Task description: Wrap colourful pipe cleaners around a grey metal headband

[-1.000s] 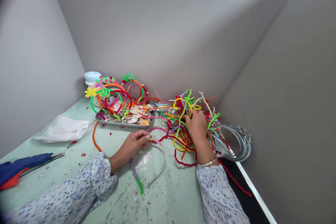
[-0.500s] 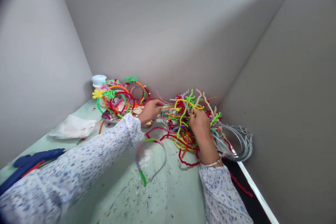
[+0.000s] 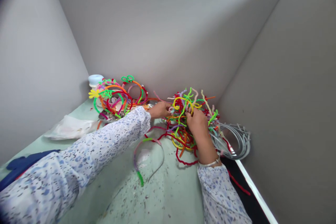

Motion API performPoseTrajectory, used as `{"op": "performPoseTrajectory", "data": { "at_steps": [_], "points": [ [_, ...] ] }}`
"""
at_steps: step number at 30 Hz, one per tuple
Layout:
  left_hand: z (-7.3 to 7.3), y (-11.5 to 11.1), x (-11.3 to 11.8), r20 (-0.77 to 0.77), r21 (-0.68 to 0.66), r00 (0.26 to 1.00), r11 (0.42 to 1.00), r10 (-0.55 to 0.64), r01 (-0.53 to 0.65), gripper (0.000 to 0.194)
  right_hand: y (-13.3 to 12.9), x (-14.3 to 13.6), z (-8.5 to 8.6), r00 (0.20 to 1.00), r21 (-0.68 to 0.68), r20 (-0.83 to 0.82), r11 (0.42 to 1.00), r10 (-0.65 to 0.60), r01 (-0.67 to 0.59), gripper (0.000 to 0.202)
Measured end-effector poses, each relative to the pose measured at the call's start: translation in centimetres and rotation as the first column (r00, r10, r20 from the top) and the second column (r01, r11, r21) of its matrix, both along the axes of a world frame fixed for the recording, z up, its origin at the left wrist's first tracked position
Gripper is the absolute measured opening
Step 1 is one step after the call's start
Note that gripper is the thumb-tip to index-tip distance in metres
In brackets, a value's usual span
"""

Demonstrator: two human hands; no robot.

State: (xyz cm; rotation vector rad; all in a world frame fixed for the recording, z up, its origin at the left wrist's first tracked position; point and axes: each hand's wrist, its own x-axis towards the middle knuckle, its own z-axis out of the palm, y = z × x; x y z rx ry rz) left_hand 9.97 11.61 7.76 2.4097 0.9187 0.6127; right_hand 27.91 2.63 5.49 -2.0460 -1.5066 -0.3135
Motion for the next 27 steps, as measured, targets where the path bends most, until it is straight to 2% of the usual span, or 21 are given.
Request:
{"op": "performPoseTrajectory", "data": {
  "at_steps": [7, 14, 20, 24, 27],
  "points": [
    [1.7, -0.7, -0.3, -0.001, -0.032, 1.000, 0.999, 0.014, -0.014, 0.015, -0.2, -1.0, 0.0, 0.999, -0.045, 0.034, 0.999, 0.016, -0.015, 0.036],
    [1.9, -0.7, 0.3, 0.066, -0.089, 0.998, 0.996, 0.025, -0.019, 0.024, -0.1, -1.9, -0.6, 0.996, -0.030, 0.077, 0.999, 0.039, -0.037, 0.045],
    [3.0, -1.4, -0.2, 0.062, -0.111, 0.991, 0.986, -0.120, 0.127, 0.022, -0.3, -1.6, -1.4, 0.983, -0.025, 0.183, 0.999, -0.021, 0.026, 0.035],
    [4.1, -1.5, -1.3, 0.082, -0.160, 0.996, 0.986, -0.025, 0.038, 0.032, -0.6, -1.2, -1.4, 0.979, -0.042, 0.200, 0.998, -0.040, 0.049, 0.031],
    [5.0, -1.0, -2.6, 0.054, -0.186, 0.999, 0.982, -0.008, 0.018, 0.036, -0.5, -0.9, -1.5, 0.978, -0.042, 0.202, 0.998, -0.047, 0.056, 0.030]
  ]
}}
